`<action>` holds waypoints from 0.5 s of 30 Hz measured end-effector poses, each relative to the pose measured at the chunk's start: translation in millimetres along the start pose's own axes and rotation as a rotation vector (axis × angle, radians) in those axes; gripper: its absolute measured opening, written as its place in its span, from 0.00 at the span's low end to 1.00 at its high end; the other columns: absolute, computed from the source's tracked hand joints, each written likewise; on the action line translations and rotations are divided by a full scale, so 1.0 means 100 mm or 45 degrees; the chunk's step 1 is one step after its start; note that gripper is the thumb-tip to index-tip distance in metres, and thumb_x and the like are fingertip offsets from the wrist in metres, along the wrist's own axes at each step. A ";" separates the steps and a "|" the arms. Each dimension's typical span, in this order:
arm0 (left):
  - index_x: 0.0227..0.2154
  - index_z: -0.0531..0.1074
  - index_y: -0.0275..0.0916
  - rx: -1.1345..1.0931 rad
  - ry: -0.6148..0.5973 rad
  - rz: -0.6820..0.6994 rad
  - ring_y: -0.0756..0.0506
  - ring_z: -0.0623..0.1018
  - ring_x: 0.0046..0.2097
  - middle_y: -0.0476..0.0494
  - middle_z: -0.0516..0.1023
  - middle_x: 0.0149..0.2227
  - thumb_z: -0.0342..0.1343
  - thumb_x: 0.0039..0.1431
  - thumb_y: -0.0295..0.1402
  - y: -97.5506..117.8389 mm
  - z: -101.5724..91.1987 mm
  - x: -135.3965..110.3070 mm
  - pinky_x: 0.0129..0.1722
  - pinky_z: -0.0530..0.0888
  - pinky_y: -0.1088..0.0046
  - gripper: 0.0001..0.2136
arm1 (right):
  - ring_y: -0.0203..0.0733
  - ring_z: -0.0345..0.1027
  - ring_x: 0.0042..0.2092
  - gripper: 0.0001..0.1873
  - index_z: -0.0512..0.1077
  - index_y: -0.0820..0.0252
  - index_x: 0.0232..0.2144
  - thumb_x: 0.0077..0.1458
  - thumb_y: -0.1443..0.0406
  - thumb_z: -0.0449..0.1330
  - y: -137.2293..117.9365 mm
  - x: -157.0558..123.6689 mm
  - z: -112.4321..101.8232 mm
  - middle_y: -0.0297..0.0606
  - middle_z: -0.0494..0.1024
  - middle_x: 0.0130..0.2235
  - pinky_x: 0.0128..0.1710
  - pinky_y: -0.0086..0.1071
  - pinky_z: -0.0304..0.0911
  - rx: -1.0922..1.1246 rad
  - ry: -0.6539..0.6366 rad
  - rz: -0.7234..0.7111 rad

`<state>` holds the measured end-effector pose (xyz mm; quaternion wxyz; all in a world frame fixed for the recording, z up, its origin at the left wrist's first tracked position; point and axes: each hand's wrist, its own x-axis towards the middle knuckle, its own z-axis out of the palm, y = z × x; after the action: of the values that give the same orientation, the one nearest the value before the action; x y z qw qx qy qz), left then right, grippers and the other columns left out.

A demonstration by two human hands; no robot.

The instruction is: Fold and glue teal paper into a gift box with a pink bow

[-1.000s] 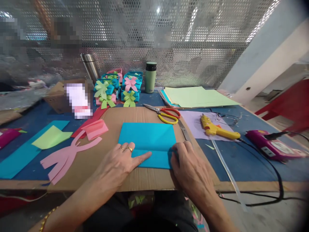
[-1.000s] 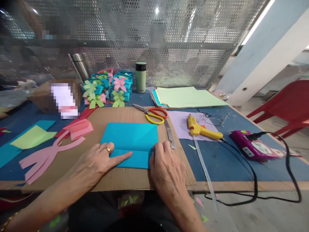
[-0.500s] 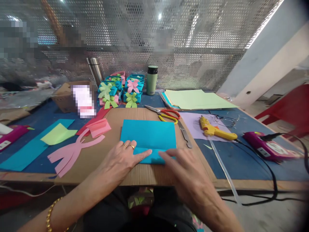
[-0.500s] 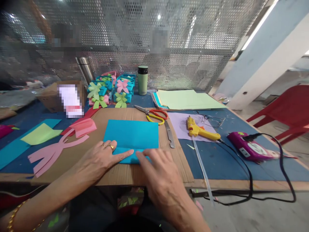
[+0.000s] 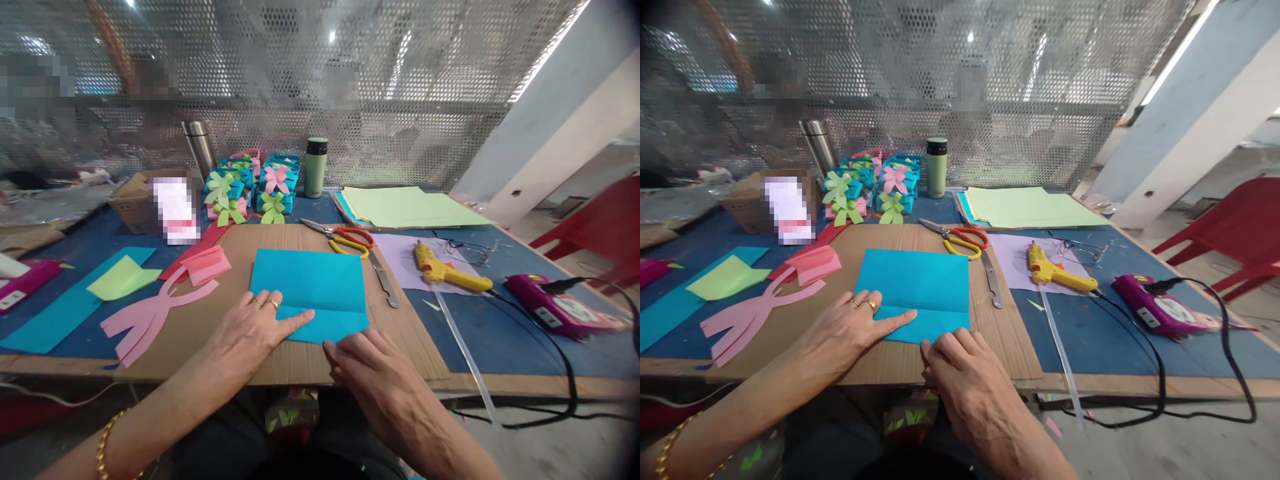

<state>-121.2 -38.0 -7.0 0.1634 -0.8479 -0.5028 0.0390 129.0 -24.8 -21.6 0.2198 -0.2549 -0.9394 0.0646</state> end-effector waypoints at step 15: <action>0.66 0.57 0.59 0.032 0.045 0.020 0.41 0.76 0.43 0.38 0.74 0.44 0.48 0.66 0.19 -0.01 0.04 0.01 0.41 0.74 0.63 0.32 | 0.40 0.59 0.34 0.12 0.67 0.59 0.29 0.65 0.72 0.52 0.07 -0.11 -0.37 0.38 0.68 0.32 0.34 0.36 0.57 -0.048 0.204 0.095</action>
<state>-122.6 -36.0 -10.0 0.1826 -0.8502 -0.4927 0.0317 157.4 -23.8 6.1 0.2868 -0.2983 -0.9097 0.0344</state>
